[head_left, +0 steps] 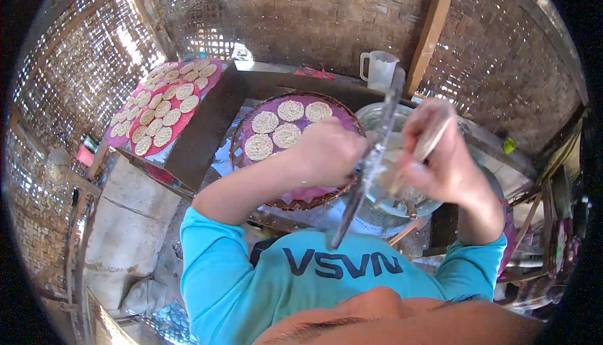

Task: The person scoops dough into a metal cylinder tool, presses the dough through the tool using a wooden paddle to form circular patterns on a tray, and transfers the formed wafers onto a large drying rack.

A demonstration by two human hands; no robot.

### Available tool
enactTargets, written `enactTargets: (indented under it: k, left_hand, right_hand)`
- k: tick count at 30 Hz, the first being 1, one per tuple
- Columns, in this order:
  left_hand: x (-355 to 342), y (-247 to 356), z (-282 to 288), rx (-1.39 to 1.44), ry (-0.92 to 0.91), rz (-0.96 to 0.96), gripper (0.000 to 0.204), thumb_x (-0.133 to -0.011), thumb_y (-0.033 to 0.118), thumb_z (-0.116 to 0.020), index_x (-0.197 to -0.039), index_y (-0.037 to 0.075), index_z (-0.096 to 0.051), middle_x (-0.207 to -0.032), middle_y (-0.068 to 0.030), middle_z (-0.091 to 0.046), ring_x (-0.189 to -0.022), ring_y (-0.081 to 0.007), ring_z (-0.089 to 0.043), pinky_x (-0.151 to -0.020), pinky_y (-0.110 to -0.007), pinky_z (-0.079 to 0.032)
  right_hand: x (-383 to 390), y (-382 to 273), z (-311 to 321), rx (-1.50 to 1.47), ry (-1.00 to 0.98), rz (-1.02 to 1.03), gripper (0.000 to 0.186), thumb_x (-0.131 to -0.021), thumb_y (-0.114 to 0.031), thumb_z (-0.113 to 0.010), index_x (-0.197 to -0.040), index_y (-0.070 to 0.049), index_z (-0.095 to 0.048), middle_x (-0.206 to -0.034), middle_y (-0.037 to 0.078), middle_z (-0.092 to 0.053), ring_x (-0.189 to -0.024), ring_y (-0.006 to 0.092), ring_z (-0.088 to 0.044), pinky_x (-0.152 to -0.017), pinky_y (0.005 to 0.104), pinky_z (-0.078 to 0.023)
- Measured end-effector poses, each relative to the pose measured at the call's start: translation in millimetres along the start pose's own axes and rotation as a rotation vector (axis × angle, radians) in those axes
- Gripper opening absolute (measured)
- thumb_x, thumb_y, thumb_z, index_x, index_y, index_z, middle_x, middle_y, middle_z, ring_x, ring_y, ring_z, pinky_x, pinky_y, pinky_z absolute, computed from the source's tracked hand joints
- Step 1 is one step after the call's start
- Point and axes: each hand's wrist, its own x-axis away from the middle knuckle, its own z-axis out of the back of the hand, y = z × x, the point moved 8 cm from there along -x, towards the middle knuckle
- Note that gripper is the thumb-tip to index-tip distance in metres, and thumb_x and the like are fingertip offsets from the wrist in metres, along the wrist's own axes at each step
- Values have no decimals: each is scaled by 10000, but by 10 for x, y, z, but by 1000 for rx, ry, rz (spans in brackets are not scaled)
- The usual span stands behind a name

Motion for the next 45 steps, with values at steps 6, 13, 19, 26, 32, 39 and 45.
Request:
enactTargets:
  k: [6,13,19,26,32,39,45]
  left_hand:
    - [378,-743,-116,703,265,234,303,-647,235,-685,-897,74,-628,-858,-94,-636,-786,-217,-607,-750,-323,-462]
    - [-70,-349,39,1624,794,-474,146,-779,252,-634,-848,148,-559,-1201,-130,-434,-1208,-331,-359,-938,-415,-412]
    - [379,-606,123,1652,996,-201,275,-772,318,-648,-851,147,-448,-1048,-53,-400,-1117,-271,-381,-920,-384,-433]
    - [593,-725,-7,1557,993,1,293,-799,332,-614,-929,153,-421,-1059,-47,-407,-1075,-259,-414,-883,-406,-435]
    - [956,-842,25,1516,1077,81,234,-775,174,-618,-905,122,-431,-991,-70,-357,-1009,-291,-449,-897,-470,-393]
    - [970,-842,-7,1489,1110,117,274,-660,186,-649,-803,91,-436,-860,-80,-366,-767,-237,-502,-832,-404,-453]
    - [923,-858,-75,1510,1011,84,322,-733,369,-628,-826,110,-460,-992,-126,-433,-812,-221,-446,-812,-398,-416]
  right_hand:
    - [726,322,1140,-134,785,3,282,-748,4,-547,-975,-43,-387,-797,56,-479,-710,131,-481,-636,274,-405]
    - [750,941,150,-915,973,130,306,-783,-48,-589,-1018,-78,-395,-878,83,-532,-881,215,-527,-831,359,-399]
    - [1176,2253,-737,466,-205,-505,410,-742,-299,-659,-1025,-25,-544,-1057,143,-560,-1011,273,-529,-825,354,-435]
    - [2467,3630,-1012,767,-1112,-924,322,-628,-280,-676,-873,-72,-669,-889,131,-640,-797,301,-620,-687,390,-496]
    - [2260,3215,-338,798,-1105,-720,248,-669,-148,-603,-896,-55,-635,-873,140,-632,-812,338,-607,-656,419,-489]
    - [1906,3682,-23,965,-728,-379,140,-722,-142,-541,-828,-81,-609,-761,99,-627,-735,298,-620,-597,409,-487]
    - [2002,4090,-418,847,-793,-396,150,-722,-135,-523,-818,-90,-630,-780,107,-632,-751,280,-622,-621,400,-486]
